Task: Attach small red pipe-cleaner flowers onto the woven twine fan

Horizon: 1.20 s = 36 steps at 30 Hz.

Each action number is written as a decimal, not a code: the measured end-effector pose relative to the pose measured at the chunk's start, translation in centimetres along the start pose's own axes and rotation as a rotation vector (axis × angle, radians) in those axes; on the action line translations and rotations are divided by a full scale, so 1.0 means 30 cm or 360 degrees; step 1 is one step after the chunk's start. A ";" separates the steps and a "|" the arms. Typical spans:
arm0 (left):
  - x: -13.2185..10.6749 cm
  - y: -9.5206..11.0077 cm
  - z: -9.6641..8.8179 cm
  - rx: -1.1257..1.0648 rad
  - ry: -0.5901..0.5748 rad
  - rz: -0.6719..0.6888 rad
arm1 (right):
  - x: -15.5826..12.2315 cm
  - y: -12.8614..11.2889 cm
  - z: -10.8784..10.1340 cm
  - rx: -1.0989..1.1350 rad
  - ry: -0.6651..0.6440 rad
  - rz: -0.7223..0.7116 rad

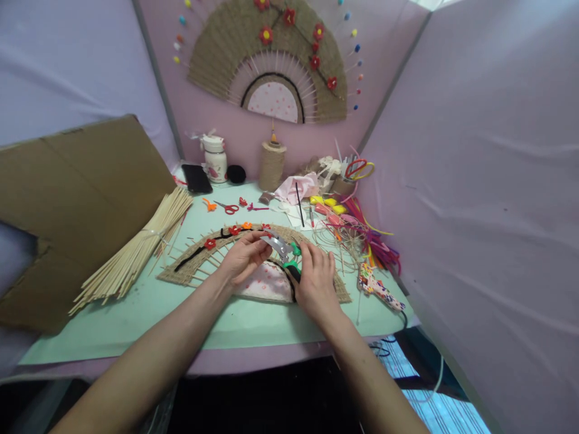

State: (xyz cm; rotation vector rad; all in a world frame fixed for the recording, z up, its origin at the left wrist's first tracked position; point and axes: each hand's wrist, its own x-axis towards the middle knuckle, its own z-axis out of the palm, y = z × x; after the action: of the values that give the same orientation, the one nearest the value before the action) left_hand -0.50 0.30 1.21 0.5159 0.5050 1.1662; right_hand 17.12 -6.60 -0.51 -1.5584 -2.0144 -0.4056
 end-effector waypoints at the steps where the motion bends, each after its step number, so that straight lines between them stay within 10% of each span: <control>1: 0.000 0.000 0.002 0.0021 0.0004 0.0006 | -0.001 0.001 -0.002 0.0010 -0.0005 -0.0009; 36: -0.013 0.006 0.017 0.0246 0.0069 0.0038 | 0.020 0.013 -0.020 0.0634 -0.0222 0.0267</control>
State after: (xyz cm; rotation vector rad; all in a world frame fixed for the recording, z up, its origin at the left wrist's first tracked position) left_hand -0.44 -0.08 1.76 0.6324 0.6310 1.1687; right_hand 17.53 -6.35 0.31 -1.5152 -1.8995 0.1669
